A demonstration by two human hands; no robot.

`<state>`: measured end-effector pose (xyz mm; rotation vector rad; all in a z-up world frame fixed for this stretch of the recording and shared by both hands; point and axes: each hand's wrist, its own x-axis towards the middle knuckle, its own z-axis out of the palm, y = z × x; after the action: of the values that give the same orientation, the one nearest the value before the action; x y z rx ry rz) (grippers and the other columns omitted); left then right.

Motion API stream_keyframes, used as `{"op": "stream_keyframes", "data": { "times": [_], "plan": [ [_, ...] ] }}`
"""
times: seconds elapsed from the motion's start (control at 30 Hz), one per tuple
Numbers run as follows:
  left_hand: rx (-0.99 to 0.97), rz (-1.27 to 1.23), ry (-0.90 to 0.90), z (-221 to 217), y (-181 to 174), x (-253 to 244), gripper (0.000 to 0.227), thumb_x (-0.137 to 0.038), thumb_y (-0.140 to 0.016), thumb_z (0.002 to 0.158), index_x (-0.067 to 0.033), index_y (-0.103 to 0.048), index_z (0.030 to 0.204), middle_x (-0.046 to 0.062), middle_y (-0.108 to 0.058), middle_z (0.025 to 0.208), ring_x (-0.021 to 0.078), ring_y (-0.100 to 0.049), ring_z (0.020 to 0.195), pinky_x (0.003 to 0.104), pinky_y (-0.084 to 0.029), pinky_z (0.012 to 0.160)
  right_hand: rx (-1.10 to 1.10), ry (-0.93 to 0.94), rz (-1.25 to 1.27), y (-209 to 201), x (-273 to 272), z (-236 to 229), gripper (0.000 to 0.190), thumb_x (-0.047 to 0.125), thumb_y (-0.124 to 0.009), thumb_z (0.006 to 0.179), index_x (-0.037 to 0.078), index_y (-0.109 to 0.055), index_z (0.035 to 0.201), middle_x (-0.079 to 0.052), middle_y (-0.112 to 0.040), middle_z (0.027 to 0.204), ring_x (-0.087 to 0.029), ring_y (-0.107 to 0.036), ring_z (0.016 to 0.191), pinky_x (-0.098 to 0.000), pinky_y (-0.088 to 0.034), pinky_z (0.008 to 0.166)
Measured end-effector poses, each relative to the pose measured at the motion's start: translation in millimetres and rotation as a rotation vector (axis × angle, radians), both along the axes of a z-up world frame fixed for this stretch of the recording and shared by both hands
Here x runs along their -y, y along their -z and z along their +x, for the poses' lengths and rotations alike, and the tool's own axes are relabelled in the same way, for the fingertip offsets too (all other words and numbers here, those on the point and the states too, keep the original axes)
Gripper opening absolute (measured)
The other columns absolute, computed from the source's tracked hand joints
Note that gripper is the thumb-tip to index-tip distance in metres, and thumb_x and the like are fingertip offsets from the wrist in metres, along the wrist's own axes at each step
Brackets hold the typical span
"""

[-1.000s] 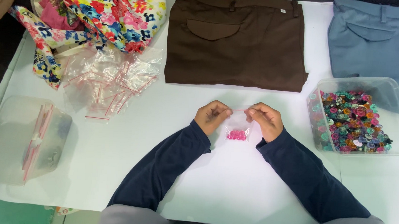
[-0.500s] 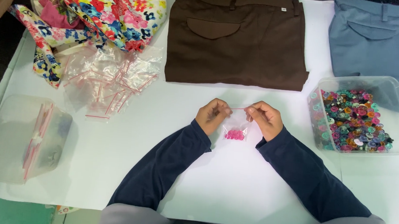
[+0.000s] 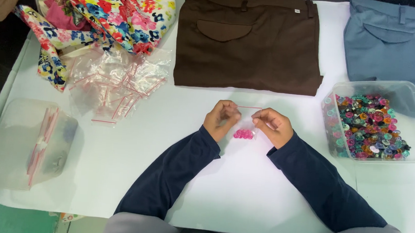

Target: Sorting buttons from a mixed container, lining them up on a table, and placing them into a small plastic bag

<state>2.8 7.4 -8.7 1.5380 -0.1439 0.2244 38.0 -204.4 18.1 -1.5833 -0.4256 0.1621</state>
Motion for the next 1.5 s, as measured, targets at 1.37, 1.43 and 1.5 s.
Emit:
{"op": "stream_keyframes", "data": {
  "times": [1.37, 1.43, 1.5],
  "plan": [
    [0.323, 0.821, -1.096, -296.2, -155.2, -307.7, 0.008, -0.014, -0.079, 0.09, -0.0117, -0.075, 0.096, 0.002, -0.074, 0.091, 0.0248, -0.072, 0.083, 0.034, -0.058, 0.078, 0.527, -0.756, 0.162, -123.8, -422.5, -139.3, 0.016, 0.004, -0.079, 0.085, 0.007, -0.073, 0.099, -0.006, -0.075, 0.083, -0.021, -0.073, 0.075, -0.0316, -0.056, 0.071],
    [0.322, 0.871, -1.159, -306.2, -161.7, -326.3, 0.01, -0.017, -0.08, 0.089, -0.0126, -0.075, 0.097, 0.001, -0.074, 0.091, 0.0245, -0.072, 0.083, 0.034, -0.057, 0.077, 0.561, -0.803, 0.157, -141.0, -445.4, -142.6, 0.017, 0.005, -0.08, 0.085, 0.006, -0.072, 0.1, -0.006, -0.074, 0.084, -0.021, -0.073, 0.077, -0.0315, -0.056, 0.072],
    [0.31, 0.937, -1.138, -316.0, -175.1, -339.2, 0.012, -0.01, -0.075, 0.088, -0.0143, -0.075, 0.099, 0.0, -0.072, 0.092, 0.0258, -0.069, 0.082, 0.036, -0.054, 0.076, 0.545, -0.896, 0.131, -158.1, -465.6, -146.4, 0.028, 0.002, -0.08, 0.08, 0.009, -0.072, 0.106, -0.006, -0.075, 0.091, -0.021, -0.07, 0.084, -0.0334, -0.055, 0.075]
  ]
}}
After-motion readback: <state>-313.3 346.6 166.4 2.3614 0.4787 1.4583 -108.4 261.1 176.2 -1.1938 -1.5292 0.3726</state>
